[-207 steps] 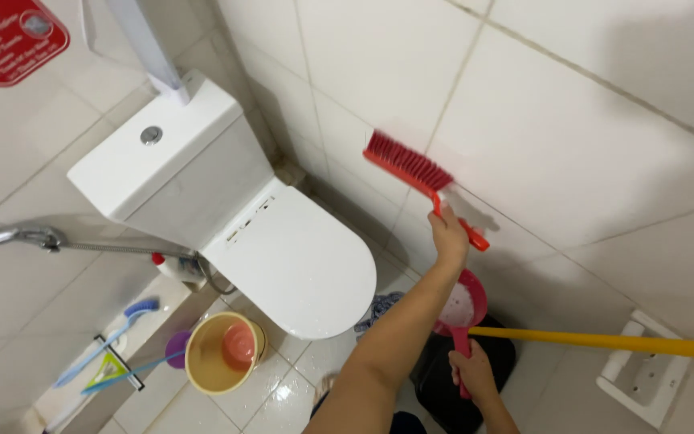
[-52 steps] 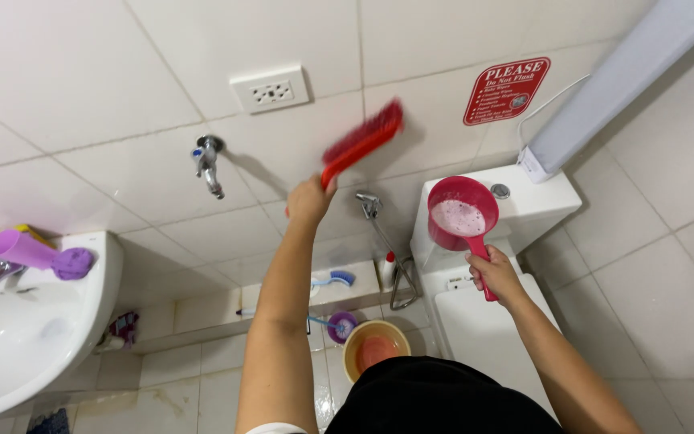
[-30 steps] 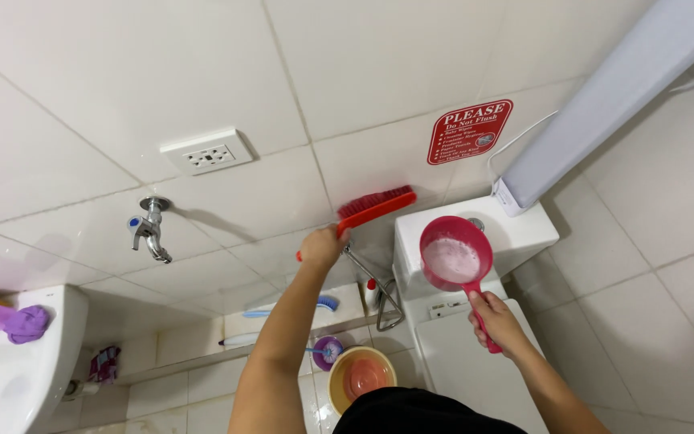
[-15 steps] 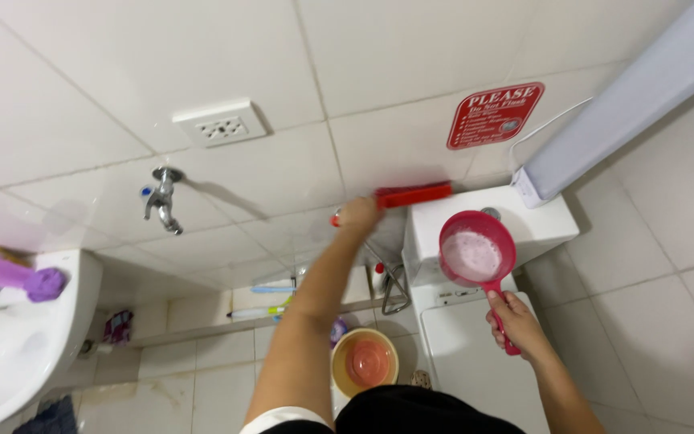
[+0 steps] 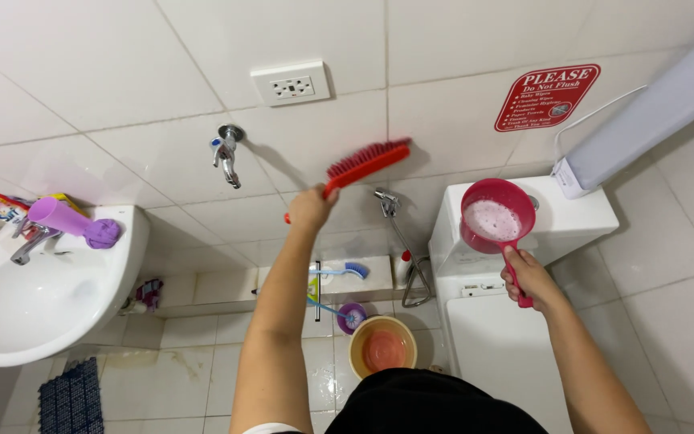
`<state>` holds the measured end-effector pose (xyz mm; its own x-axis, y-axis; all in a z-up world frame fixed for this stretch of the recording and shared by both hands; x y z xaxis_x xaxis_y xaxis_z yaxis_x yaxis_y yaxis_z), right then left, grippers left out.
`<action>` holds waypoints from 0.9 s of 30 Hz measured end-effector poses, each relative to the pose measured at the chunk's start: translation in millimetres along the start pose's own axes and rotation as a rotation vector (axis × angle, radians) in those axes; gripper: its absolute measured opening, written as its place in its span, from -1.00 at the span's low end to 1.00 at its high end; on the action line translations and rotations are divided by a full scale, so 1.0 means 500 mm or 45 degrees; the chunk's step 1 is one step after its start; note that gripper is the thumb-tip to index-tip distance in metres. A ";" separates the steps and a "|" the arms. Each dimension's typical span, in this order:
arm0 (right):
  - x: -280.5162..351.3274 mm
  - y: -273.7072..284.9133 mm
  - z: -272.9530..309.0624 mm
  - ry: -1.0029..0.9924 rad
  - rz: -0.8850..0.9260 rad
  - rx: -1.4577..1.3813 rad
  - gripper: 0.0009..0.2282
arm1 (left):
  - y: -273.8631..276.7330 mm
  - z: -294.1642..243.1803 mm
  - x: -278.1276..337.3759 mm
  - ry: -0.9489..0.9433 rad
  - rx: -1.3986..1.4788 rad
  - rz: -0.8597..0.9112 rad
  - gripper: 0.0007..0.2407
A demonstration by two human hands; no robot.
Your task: Scrubbing bathroom walls and a door using a brush and soapy water.
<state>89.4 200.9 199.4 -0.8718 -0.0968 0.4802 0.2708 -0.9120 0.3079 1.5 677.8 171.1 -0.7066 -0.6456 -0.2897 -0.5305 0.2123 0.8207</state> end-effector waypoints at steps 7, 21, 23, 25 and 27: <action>0.012 -0.062 -0.001 -0.093 -0.051 -0.123 -0.69 | -0.005 0.130 -0.023 -0.012 -0.112 0.044 -0.63; 0.048 -0.085 -0.070 -0.131 -0.190 -0.192 -0.60 | 0.015 0.303 0.009 0.109 -0.068 0.070 -0.57; 0.064 -0.086 -0.075 -0.204 -0.252 -0.168 -0.63 | -0.007 0.354 0.036 0.339 0.313 -0.187 -0.57; 0.041 -0.102 -0.083 -0.162 -0.230 -0.225 -0.62 | -0.055 0.378 0.047 0.419 0.449 -0.220 -0.56; 0.042 -0.123 -0.078 -0.115 -0.209 -0.275 -0.61 | -0.098 0.375 0.061 0.505 0.589 -0.255 -0.54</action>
<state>38.4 239.3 158.6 -0.8542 0.0864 0.5127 0.0275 -0.9772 0.2105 -81.9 785.3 29.9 -0.3928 -0.9091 -0.1387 -0.8443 0.2967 0.4463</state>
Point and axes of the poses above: each hand's wrist, its own x-axis away from the middle knuckle, its own y-axis out of the back of the hand, z = x × y, the point moved 3 cm from there along -x, towards the middle knuckle, and after that the axes turned 14 degrees about -z, right-handed, at the moved point
